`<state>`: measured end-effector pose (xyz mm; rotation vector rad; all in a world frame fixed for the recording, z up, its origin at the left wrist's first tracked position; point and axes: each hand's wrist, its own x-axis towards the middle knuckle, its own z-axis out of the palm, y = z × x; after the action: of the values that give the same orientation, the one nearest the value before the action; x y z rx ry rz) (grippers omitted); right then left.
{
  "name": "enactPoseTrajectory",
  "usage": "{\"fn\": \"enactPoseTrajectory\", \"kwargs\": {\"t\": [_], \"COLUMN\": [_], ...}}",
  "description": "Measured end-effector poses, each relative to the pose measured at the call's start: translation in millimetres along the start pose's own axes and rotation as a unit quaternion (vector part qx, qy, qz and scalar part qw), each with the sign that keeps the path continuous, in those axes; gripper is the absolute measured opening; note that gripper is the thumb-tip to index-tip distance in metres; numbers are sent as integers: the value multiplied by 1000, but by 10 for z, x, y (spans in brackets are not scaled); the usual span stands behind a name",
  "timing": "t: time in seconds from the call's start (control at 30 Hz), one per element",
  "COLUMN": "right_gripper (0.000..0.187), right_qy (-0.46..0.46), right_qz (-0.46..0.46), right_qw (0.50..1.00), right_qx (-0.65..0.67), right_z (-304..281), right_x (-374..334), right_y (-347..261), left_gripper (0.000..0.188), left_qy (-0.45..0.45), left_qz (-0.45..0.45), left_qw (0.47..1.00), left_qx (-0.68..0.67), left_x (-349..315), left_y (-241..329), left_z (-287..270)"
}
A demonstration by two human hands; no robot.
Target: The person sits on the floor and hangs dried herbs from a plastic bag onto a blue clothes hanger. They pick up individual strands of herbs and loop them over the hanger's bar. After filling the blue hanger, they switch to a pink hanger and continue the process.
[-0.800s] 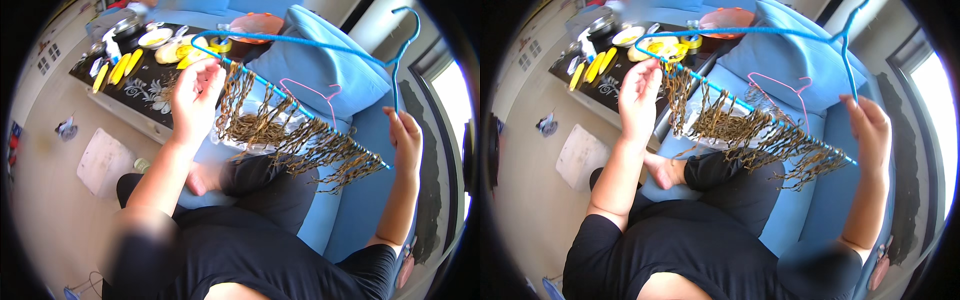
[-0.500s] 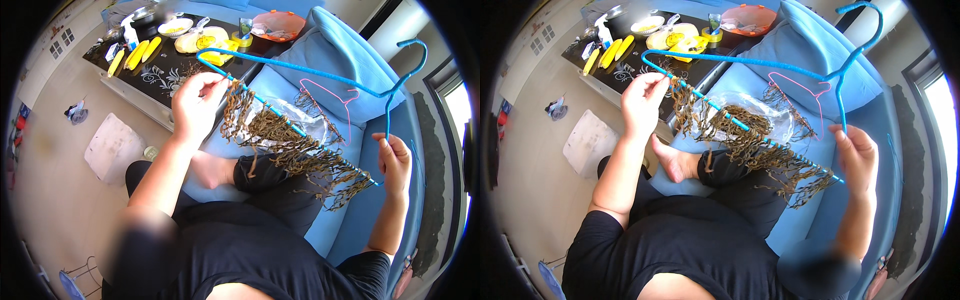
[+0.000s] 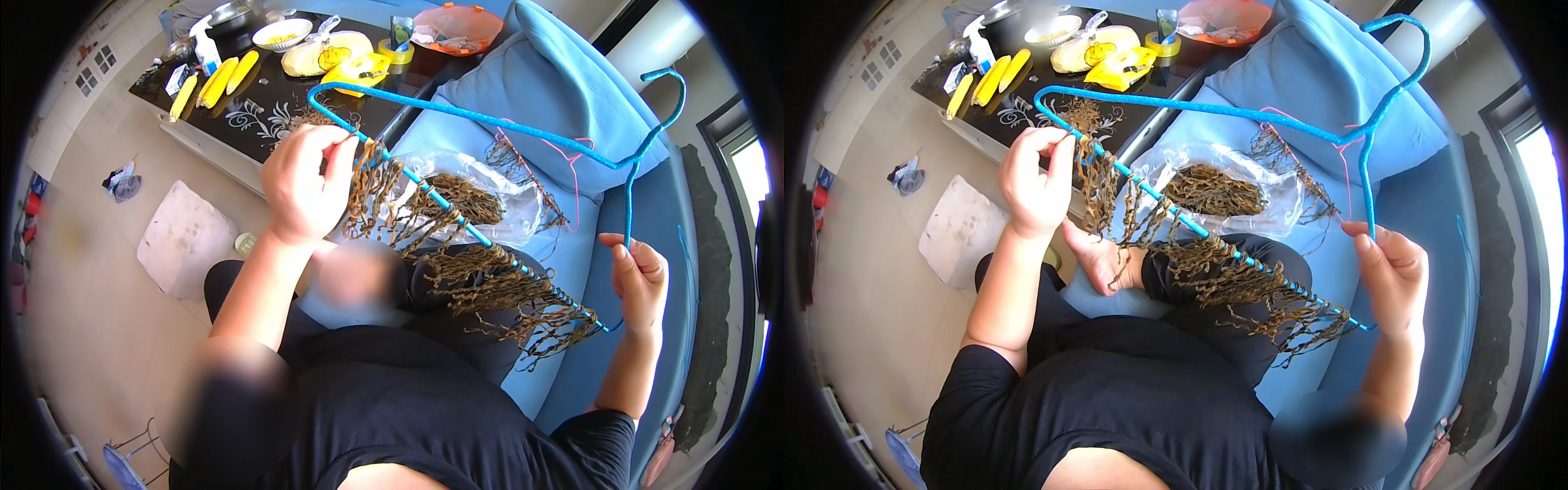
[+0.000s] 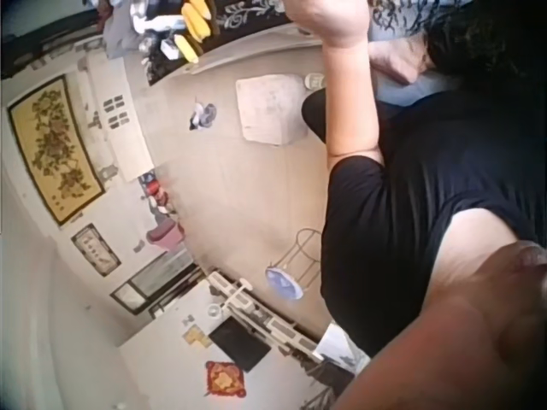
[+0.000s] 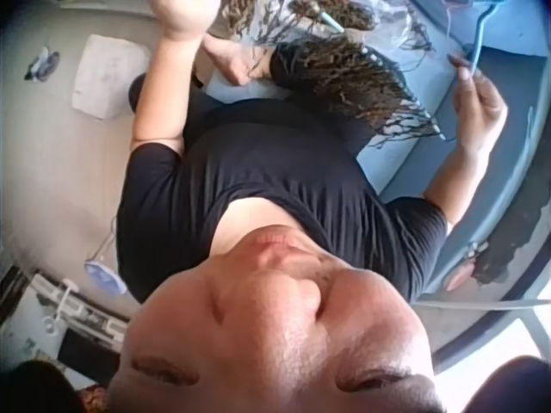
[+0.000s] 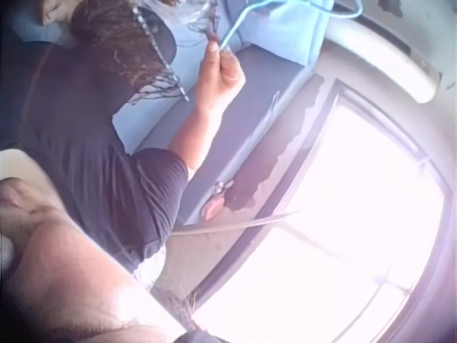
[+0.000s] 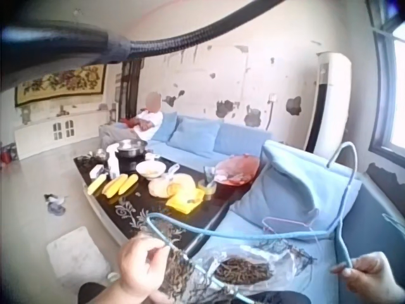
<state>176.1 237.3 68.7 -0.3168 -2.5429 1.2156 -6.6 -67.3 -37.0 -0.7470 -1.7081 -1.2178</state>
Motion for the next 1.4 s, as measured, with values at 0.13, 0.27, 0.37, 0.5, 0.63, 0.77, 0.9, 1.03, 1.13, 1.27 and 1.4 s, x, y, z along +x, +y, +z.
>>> {"fn": "enactPoseTrajectory", "kwargs": {"t": [0.13,0.27,0.37,0.5,0.63,0.77,0.9,1.03,1.13,1.27,1.4], "right_gripper": [17,15,15,15,17,19,19,20,22,21,21], "right_qy": [-6,2,-24,-48,-70,-100,-75,-35,-31,-22,-24], "right_qz": [3,-2,-24,-34,29,62,98,65,69,49,44], "right_qw": [1000,1000,999,995,997,992,992,997,996,997,997], "right_qx": [-4,-16,-39,-82,-35,-38,11,31,38,47,58], "right_z": [24,-12,59,110,166,270,175,128,124,165,171], "right_x": [-24,-28,-41,-5,3,39,30,15,-26,-60,-74], "right_y": [22,48,16,-24,17,74,144,223,222,255,245], "left_gripper": [14,11,12,11,5,11,14,22,27,28,20], "left_qy": [-31,-73,-52,-92,-35,10,8,-62,-117,-128,-115], "left_qz": [-88,-20,-174,56,-199,-318,-289,-359,-289,-332,-336], "left_qw": [991,994,962,994,948,875,894,844,918,924,924], "left_qx": [-100,-74,-201,-20,-247,-364,-343,-393,-246,-143,-140], "left_x": [-57,-33,-70,-109,-223,-236,-394,-502,-489,-383,-397], "left_y": [55,4,79,33,-125,-118,-212,-110,-39,59,-34], "left_z": [40,47,105,113,197,220,291,307,462,505,477]}}
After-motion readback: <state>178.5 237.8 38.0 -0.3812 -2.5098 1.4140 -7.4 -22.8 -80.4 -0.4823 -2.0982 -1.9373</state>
